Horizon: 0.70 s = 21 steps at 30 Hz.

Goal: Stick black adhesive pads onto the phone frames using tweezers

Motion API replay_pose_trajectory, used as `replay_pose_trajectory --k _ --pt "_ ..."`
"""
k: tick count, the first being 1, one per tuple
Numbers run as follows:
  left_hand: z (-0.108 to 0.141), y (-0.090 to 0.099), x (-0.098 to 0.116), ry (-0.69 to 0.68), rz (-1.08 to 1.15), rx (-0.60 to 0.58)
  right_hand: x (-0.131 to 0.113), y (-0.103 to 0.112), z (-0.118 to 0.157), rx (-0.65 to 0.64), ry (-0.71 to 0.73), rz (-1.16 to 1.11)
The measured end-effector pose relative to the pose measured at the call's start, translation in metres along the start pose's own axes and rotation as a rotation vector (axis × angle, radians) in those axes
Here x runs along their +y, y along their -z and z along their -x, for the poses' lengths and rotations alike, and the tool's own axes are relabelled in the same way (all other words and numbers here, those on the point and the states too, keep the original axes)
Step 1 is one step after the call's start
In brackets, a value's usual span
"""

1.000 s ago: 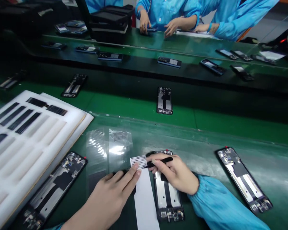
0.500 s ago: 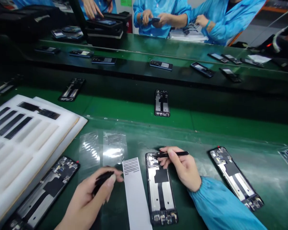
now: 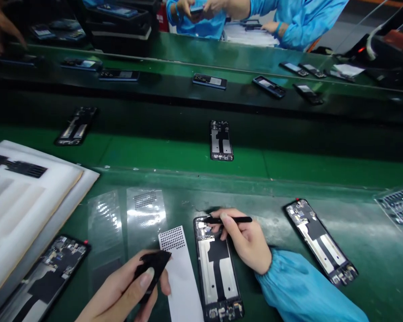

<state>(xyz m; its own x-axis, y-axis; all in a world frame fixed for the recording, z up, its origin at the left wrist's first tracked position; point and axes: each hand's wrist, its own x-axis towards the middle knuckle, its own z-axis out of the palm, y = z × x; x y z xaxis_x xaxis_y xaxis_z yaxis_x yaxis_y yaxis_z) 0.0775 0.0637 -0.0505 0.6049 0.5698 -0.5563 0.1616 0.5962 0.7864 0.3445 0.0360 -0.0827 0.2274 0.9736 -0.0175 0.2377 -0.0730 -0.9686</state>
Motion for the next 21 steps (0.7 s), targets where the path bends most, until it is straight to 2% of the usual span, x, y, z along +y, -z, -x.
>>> replay_pose_trajectory --k 2,7,10,14,17,21 --pt "0.001 0.000 0.005 -0.022 -0.081 0.037 0.000 0.000 0.000 -0.001 0.010 0.018" --pt "0.000 0.008 0.006 -0.184 -0.312 0.105 0.001 0.003 0.001 -0.031 0.037 0.084" --pt "0.000 0.013 0.005 -0.278 -0.403 0.122 0.004 0.008 0.000 -0.083 0.156 0.107" --pt "-0.001 0.017 0.004 -0.369 -0.559 0.181 0.009 0.015 -0.006 -0.241 0.347 0.036" --pt "-0.002 0.017 -0.003 -0.550 -0.776 0.201 0.014 0.016 -0.012 -0.261 0.239 -0.091" --pt "0.000 -0.002 -0.020 -0.836 -1.236 0.218 0.017 0.014 -0.021 -0.082 -0.015 -0.401"
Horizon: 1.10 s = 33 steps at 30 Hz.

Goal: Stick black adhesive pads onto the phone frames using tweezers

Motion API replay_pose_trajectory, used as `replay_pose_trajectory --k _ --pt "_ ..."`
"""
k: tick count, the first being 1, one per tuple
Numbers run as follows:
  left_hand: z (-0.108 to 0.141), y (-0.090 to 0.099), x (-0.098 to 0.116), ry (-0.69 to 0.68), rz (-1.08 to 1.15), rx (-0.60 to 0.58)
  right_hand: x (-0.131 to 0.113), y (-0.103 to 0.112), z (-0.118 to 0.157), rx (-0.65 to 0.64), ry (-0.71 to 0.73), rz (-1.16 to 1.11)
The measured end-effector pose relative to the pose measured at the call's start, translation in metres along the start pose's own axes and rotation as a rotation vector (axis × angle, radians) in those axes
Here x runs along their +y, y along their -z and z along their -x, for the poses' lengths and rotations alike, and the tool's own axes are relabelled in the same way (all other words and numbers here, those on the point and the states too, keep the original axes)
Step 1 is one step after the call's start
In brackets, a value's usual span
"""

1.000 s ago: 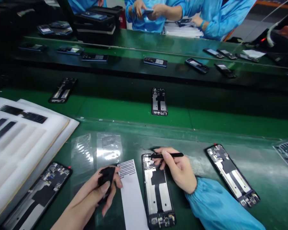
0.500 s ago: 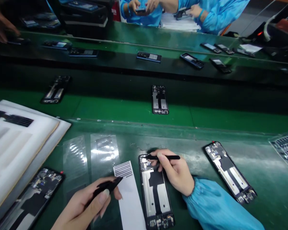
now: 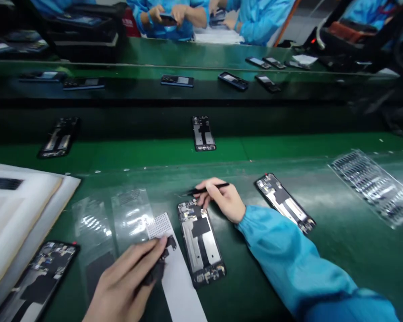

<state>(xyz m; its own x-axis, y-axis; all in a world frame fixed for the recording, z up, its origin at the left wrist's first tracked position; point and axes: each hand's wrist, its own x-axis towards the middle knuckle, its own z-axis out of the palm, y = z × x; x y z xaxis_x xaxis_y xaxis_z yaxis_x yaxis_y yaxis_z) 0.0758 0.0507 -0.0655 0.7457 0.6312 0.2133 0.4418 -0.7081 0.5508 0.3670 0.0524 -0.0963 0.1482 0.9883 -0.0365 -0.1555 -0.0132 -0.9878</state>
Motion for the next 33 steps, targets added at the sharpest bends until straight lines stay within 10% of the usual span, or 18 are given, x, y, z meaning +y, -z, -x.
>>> replay_pose_trajectory --k 7,18,33 --pt "-0.006 -0.042 0.054 -0.422 -0.288 -0.118 -0.004 0.000 -0.008 0.050 -0.146 -0.244" --pt "-0.012 -0.063 0.063 -0.444 -0.349 -0.018 -0.005 0.007 -0.012 -0.034 -0.204 -0.389" --pt "-0.022 -0.048 0.070 -0.261 -0.469 -0.360 -0.013 0.004 -0.014 0.027 -0.294 -0.365"
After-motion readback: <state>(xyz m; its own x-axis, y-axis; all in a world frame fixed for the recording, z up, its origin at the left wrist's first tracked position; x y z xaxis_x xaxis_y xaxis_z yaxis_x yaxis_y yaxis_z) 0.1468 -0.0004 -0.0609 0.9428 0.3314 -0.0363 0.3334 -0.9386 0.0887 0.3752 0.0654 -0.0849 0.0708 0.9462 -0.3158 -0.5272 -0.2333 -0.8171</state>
